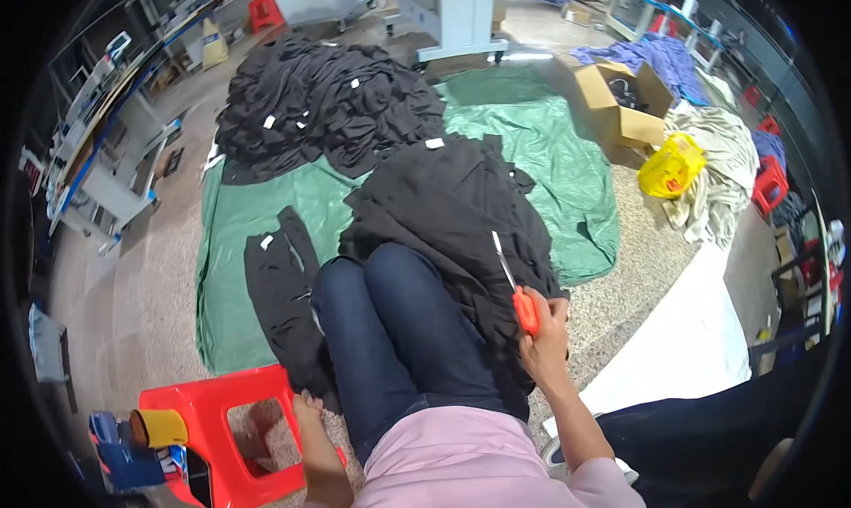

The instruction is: Trimming loose threads and excess material from black fabric garment pieces using scissors.

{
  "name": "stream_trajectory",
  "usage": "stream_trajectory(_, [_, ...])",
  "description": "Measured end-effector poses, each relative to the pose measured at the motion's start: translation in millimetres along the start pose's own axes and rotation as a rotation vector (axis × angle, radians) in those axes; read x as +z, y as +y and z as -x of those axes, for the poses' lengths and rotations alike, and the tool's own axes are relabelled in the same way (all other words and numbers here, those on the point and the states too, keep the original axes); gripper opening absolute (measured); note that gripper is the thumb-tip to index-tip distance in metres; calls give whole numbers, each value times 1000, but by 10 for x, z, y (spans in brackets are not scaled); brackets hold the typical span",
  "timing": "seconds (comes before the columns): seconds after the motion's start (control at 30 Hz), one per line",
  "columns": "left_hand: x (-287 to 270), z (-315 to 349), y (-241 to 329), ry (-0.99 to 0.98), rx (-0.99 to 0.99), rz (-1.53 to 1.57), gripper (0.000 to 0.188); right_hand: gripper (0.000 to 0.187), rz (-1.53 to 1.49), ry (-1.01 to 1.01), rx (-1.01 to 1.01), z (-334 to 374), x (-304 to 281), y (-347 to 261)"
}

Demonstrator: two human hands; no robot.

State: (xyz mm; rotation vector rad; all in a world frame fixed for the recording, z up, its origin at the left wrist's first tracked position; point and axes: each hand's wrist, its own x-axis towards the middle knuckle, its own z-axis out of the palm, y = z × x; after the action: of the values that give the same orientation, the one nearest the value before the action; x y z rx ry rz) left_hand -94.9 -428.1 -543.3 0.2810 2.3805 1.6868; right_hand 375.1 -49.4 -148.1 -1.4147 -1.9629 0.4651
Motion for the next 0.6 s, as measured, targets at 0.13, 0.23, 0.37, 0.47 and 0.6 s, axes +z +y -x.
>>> stream_trajectory(0.13, [993,214,1056,28,-790,474,29,49,16,73,161,-167,100,306])
stream_trajectory(0.23, [1406,434,2260,-61,-544,466,25,66,49,138,178,-322,222,619])
stream_trajectory(0.37, [1499,412,3094,-99,-185,406,25,60,-34,54,313,-559,561,687])
stream_trajectory(0.47, [1729,486,3620,-82,206,263,21,49,14,124,154,-516,521,562])
stream_trajectory(0.6, [2170,1158,4546,-445,367,296,14,51,24,156,63,-353,348,485])
